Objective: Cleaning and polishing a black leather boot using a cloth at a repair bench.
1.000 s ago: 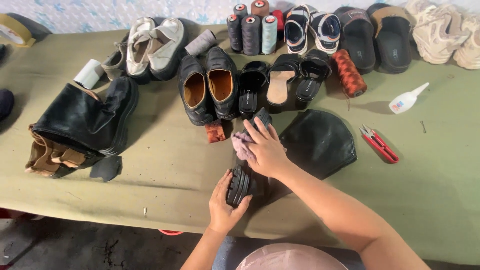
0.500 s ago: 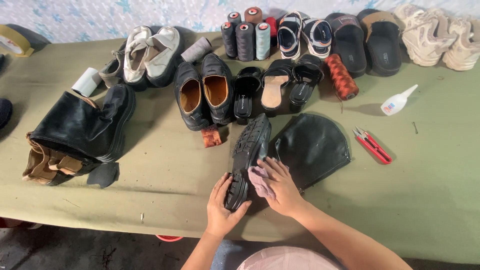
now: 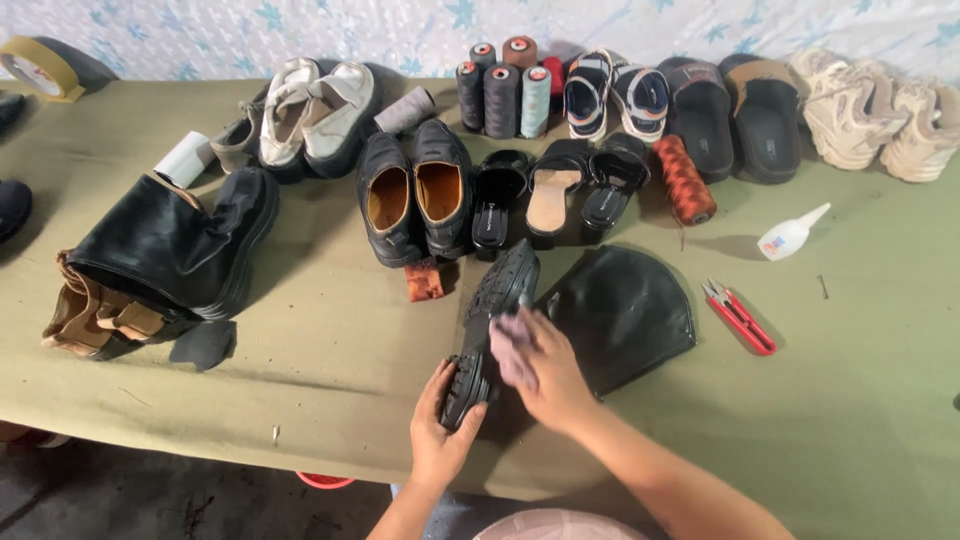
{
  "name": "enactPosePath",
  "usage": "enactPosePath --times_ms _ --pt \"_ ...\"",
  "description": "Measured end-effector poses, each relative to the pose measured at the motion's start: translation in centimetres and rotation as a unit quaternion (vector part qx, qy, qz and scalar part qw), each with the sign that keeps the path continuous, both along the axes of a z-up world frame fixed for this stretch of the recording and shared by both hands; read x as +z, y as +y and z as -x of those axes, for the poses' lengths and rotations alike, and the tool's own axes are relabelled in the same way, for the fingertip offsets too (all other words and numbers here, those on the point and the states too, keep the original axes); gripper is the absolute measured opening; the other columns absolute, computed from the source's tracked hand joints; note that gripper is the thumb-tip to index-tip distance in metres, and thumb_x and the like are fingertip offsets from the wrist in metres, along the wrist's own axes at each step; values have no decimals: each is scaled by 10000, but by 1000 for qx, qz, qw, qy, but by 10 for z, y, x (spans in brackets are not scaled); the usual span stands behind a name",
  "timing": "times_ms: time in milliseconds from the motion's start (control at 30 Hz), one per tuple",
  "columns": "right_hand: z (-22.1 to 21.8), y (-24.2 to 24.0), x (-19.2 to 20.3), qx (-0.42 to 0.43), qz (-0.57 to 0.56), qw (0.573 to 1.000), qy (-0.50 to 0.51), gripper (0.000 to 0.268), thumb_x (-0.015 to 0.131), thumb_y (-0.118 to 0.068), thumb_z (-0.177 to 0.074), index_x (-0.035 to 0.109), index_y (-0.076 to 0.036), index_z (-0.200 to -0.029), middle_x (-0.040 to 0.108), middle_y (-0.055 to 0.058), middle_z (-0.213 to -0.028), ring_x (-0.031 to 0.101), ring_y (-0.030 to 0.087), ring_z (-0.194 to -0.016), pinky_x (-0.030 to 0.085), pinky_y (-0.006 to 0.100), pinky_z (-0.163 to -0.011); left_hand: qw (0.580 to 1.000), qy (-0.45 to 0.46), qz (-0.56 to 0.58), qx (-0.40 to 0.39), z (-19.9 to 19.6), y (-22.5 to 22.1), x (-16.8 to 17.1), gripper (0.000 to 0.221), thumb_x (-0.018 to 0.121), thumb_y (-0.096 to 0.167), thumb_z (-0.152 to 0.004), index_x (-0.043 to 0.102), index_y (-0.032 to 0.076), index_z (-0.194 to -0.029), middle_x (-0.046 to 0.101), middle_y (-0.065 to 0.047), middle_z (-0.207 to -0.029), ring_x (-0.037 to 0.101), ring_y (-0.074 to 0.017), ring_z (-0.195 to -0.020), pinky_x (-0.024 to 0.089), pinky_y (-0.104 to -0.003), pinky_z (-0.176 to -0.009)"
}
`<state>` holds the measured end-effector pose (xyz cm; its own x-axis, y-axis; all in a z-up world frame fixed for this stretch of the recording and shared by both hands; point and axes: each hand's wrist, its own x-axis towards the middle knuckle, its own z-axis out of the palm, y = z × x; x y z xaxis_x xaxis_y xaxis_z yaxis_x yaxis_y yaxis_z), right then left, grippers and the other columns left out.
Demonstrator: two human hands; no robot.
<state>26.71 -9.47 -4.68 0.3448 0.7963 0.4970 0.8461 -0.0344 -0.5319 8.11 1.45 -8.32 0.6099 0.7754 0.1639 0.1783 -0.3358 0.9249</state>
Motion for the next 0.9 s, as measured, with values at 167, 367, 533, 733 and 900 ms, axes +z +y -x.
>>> enactPosePath --times_ms 167,367,533,733,900 --pt "5 -39 -19 60 -24 997 36 404 652 -247 -984 631 -207 -1385 479 78 -1573 376 347 -1511 315 522 -1210 1000 1 11 -1 -1 0 2 723 805 460 -772 620 132 -1389 574 -101 -1517 542 -256 -1412 438 -432 -1149" --pt "6 -72 -29 35 -58 996 59 479 763 -176 -915 647 -108 -1375 537 94 -1522 471 324 -1459 398 458 -1211 962 186 112 -167 -9 49 70 1111 758 680 -654 350 191 -1565 366 -84 -1658 402 -283 -1505 339 -508 -1208" --pt "6 -71 -29 22 -56 997 40 525 827 -164 -857 668 -103 -1353 573 137 -1477 518 308 -1418 418 445 -1195 923 280 161 -211 -44 66 101 998 665 586 -798 247 202 -1618 377 -16 -1662 372 -224 -1526 316 -434 -1233" --pt "2 -73 -39 -24 -85 996 27 613 866 -139 -810 646 -133 -1383 568 101 -1511 508 272 -1442 379 442 -1230 901 328 164 -233 -46 59 99 945 685 487 -829 224 215 -1608 430 11 -1637 504 -233 -1440 384 -393 -1187" --pt "-5 -81 -45 -130 -119 961 212 558 674 -159 -944 522 -108 -1478 481 116 -1577 403 320 -1509 283 474 -1273 906 212 249 -269 -30 43 91 955 731 426 -754 316 199 -1584 477 -22 -1614 440 -189 -1489 341 -399 -1217"
